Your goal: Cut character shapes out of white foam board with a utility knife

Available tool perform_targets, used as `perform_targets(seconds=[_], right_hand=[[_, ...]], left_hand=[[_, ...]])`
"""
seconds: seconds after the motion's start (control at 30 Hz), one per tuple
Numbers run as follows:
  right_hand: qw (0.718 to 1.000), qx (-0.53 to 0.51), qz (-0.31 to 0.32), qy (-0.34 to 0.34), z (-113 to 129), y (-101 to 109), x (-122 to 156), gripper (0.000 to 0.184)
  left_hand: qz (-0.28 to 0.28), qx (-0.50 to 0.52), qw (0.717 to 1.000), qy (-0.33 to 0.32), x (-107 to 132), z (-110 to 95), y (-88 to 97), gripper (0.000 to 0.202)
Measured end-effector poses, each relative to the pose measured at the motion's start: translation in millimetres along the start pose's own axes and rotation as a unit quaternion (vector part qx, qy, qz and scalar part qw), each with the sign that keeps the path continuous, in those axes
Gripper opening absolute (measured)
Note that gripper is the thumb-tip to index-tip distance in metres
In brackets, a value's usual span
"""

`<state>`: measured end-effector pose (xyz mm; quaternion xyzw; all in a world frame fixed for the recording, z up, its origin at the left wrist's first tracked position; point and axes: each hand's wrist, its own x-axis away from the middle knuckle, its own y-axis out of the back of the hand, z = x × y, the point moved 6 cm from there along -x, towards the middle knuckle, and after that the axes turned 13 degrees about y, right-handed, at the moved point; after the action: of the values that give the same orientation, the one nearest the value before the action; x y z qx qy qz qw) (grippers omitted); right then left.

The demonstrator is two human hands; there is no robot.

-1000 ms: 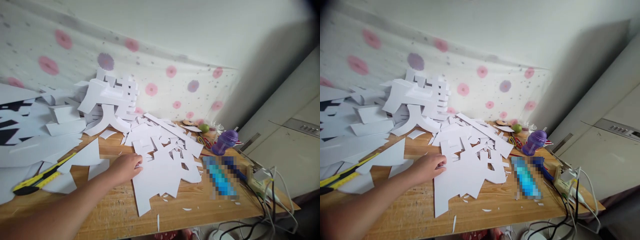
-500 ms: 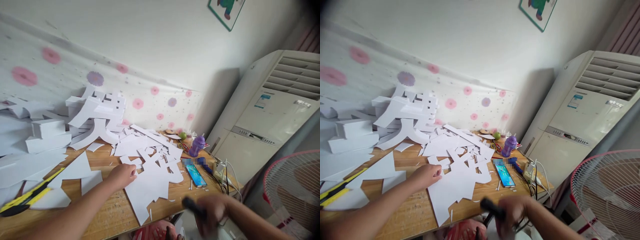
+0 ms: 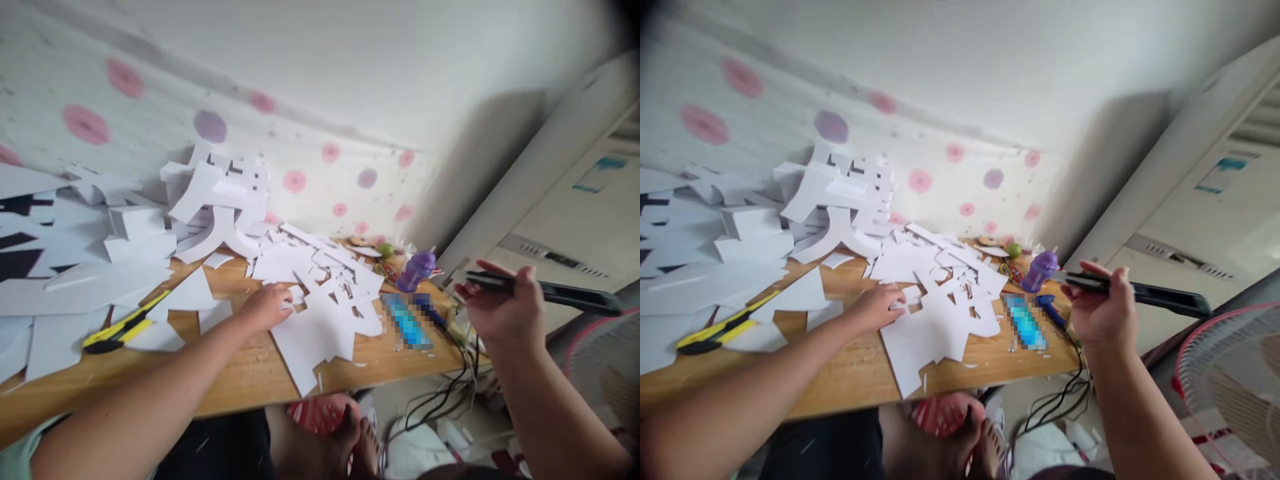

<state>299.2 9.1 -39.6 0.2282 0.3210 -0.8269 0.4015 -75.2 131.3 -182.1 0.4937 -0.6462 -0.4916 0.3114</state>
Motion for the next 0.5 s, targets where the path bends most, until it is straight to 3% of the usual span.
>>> perform_targets(seconds=[0.07,0.17,0.33,0.5], right_hand=[[1.000,0.007,-0.005,-0.007,-16,-7,23,0.041],[0.998,0.037,0.023,-0.042,-56,-31,77,0.021],[0.968,0.126,0.191,-0.097,-113,-83,166,0.022],[0.931,0.189,0.299,-0.089,-128,-106,183,0.020]], left_hand=[[0.015,0.006,0.999,-0.040,2,-7,-3.2,0.028],[0.055,0.015,0.994,-0.089,5,-14,-9.3,0.039],[0.111,0.011,0.989,-0.099,8,-16,-23.3,0.061],[0.167,0.007,0.982,-0.084,9,-17,-37.0,0.077]])
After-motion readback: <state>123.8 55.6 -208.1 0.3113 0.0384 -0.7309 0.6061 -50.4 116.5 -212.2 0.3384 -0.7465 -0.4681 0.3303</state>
